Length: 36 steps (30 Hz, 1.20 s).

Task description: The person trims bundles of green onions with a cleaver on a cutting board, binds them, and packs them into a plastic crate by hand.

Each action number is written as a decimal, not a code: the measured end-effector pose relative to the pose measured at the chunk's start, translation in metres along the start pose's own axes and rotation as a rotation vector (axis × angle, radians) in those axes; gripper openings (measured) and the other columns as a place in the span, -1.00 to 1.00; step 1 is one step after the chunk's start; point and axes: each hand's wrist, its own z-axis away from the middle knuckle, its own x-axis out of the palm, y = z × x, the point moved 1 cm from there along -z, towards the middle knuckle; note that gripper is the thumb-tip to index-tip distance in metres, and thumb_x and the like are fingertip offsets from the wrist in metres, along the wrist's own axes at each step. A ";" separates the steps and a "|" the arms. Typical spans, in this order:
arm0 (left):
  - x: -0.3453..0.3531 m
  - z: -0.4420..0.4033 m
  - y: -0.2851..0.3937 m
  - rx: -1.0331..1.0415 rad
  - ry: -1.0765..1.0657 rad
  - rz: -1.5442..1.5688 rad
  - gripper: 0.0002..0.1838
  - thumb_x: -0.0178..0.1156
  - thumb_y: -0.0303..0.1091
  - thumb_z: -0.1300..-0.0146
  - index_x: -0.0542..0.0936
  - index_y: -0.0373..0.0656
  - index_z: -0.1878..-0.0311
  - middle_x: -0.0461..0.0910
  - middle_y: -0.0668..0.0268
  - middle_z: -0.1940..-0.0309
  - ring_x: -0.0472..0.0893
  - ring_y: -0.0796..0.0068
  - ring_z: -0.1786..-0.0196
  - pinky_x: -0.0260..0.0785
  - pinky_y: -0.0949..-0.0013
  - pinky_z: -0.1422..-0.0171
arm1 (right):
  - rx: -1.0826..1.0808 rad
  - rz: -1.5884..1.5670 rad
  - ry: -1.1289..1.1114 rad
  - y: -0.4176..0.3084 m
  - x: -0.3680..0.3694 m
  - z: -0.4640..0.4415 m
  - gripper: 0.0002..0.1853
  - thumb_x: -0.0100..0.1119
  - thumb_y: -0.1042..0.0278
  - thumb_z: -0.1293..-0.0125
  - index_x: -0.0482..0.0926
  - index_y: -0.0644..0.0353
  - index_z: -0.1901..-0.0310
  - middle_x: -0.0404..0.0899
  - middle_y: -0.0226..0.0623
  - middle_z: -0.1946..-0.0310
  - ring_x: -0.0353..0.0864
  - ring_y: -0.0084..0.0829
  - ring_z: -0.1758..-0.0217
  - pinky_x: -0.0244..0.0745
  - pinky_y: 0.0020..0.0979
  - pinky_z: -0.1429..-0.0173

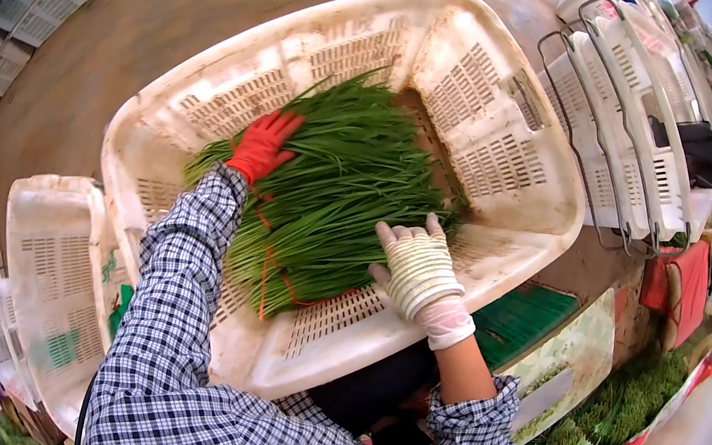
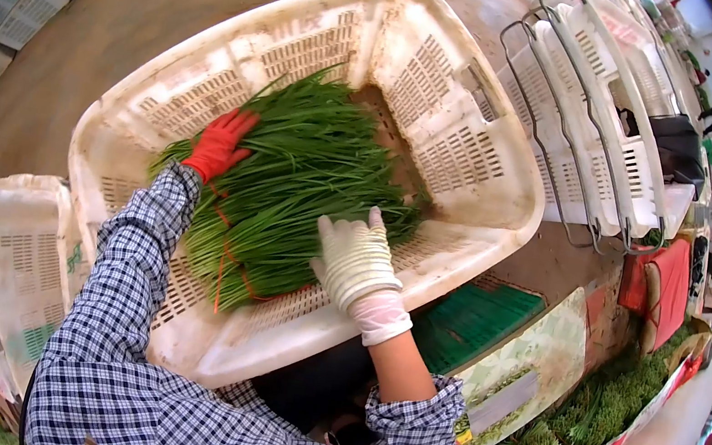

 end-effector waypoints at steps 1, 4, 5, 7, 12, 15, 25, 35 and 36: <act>0.007 -0.005 -0.003 -0.052 0.044 0.023 -0.17 0.31 -0.20 -0.17 0.21 0.02 -0.51 0.28 0.20 -0.46 0.25 0.07 -0.47 0.13 0.07 -0.51 | -0.019 -0.014 -0.012 0.001 0.002 -0.001 -0.34 0.28 0.06 -0.22 0.42 0.19 -0.30 0.58 -0.17 -0.07 0.52 -0.19 -0.20 0.04 0.00 -0.55; 0.025 -0.004 -0.006 -0.065 0.097 -0.013 -0.25 0.25 -0.15 -0.24 0.24 0.04 -0.49 0.33 0.23 -0.43 0.29 0.13 -0.45 0.15 0.11 -0.49 | -0.045 -0.076 -0.041 0.005 0.007 0.004 -0.34 0.28 0.07 -0.23 0.42 0.20 -0.31 0.57 -0.16 -0.09 0.51 -0.19 -0.22 0.04 0.00 -0.55; 0.028 -0.003 -0.006 -0.087 0.082 0.006 -0.29 0.22 -0.17 -0.27 0.26 0.03 -0.48 0.34 0.26 -0.42 0.30 0.14 -0.44 0.18 0.11 -0.47 | -0.066 -0.081 -0.028 0.006 0.009 0.001 -0.35 0.28 0.07 -0.23 0.42 0.20 -0.31 0.57 -0.16 -0.10 0.51 -0.19 -0.22 0.05 0.00 -0.55; 0.040 -0.003 -0.012 -0.080 0.053 0.016 -0.30 0.21 -0.17 -0.28 0.26 0.03 -0.49 0.34 0.26 -0.42 0.31 0.14 -0.44 0.18 0.11 -0.46 | -0.104 -0.101 -0.023 0.005 0.012 -0.001 -0.34 0.27 0.07 -0.24 0.41 0.21 -0.31 0.57 -0.12 -0.10 0.52 -0.19 -0.22 0.09 -0.01 -0.54; 0.033 -0.006 -0.013 -0.089 0.005 0.020 -0.28 0.22 -0.15 -0.27 0.25 0.01 -0.49 0.33 0.27 -0.42 0.32 0.14 -0.42 0.18 0.14 -0.47 | -0.049 -0.023 -0.418 0.016 -0.038 -0.022 -0.42 0.20 -0.01 -0.31 0.45 0.18 -0.25 0.65 -0.07 0.04 0.59 -0.07 -0.12 0.26 -0.05 -0.42; 0.012 -0.003 -0.008 -0.074 0.108 0.126 -0.27 0.23 -0.14 -0.27 0.25 -0.01 -0.49 0.31 0.18 -0.43 0.28 0.11 -0.45 0.14 0.12 -0.50 | 0.018 -0.026 -0.115 0.050 -0.049 -0.043 -0.47 0.21 0.01 -0.30 0.50 0.12 -0.21 0.67 -0.11 0.04 0.64 -0.08 -0.05 0.42 -0.10 -0.27; 0.028 0.074 -0.017 -0.333 0.170 -0.094 -0.23 0.18 -0.14 -0.28 0.20 -0.22 -0.49 0.27 0.12 -0.45 0.19 0.07 -0.50 -0.14 0.00 -0.62 | 0.393 -0.552 0.075 0.127 -0.014 -0.214 -0.55 -0.03 0.10 -0.46 0.50 0.06 -0.29 0.51 -0.18 -0.27 0.52 -0.15 -0.30 0.36 -0.25 -0.42; 0.021 0.068 -0.014 -0.350 0.124 -0.045 -0.22 0.14 -0.26 -0.28 0.12 -0.23 -0.53 0.23 0.09 -0.47 0.16 0.06 -0.52 -0.18 0.01 -0.63 | 0.761 -0.880 0.112 0.115 0.093 -0.306 -0.59 -0.02 0.12 -0.46 0.53 0.11 -0.22 0.60 -0.12 -0.13 0.57 -0.01 -0.18 0.54 0.00 -0.15; 0.020 0.067 -0.014 -0.346 0.129 -0.037 -0.22 0.15 -0.27 -0.28 0.12 -0.23 -0.53 0.23 0.09 -0.47 0.16 0.05 -0.52 -0.19 0.01 -0.63 | 0.761 -0.885 0.104 0.117 0.090 -0.304 -0.59 -0.02 0.12 -0.46 0.53 0.11 -0.22 0.60 -0.12 -0.13 0.57 -0.01 -0.18 0.54 0.00 -0.15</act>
